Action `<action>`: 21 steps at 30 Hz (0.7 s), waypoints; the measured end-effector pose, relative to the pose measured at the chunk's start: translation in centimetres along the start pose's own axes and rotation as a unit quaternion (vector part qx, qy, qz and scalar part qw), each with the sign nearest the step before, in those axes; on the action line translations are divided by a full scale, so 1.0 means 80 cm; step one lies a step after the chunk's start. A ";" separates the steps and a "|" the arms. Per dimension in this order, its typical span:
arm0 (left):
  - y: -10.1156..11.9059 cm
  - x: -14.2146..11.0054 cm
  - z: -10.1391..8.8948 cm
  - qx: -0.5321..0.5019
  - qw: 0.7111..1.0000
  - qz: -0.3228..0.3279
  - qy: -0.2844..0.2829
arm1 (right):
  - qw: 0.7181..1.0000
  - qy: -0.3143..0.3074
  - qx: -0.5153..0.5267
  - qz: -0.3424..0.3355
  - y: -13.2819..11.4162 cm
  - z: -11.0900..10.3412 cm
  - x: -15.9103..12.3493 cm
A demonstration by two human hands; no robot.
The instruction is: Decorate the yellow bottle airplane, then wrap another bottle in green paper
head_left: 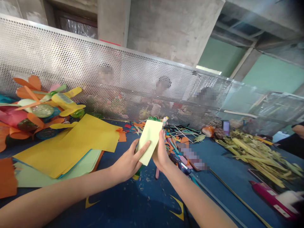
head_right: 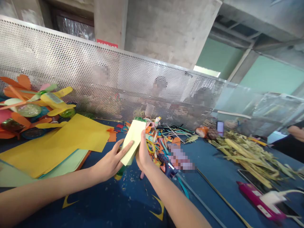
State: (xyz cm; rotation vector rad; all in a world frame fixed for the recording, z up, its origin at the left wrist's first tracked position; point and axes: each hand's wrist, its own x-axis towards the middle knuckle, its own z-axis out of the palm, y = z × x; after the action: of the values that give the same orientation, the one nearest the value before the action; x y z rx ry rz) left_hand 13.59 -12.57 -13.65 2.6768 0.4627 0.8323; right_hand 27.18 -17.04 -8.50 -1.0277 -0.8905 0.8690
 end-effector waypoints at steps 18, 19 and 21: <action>-0.003 0.006 0.000 -0.137 0.990 -0.038 -0.017 | 0.990 0.046 0.062 0.115 0.022 -0.017 0.012; -0.005 0.007 0.000 -0.153 0.987 -0.037 -0.016 | 0.991 0.041 0.067 0.109 0.022 -0.018 0.013; -0.009 0.010 -0.002 -0.179 0.983 -0.033 -0.002 | 0.991 0.033 0.072 0.104 0.020 -0.020 0.015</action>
State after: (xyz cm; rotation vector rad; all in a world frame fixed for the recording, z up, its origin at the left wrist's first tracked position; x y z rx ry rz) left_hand 13.95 -11.61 -13.37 2.3200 0.3606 0.8056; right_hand 28.79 -16.05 -10.19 -1.0294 -0.6621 1.0516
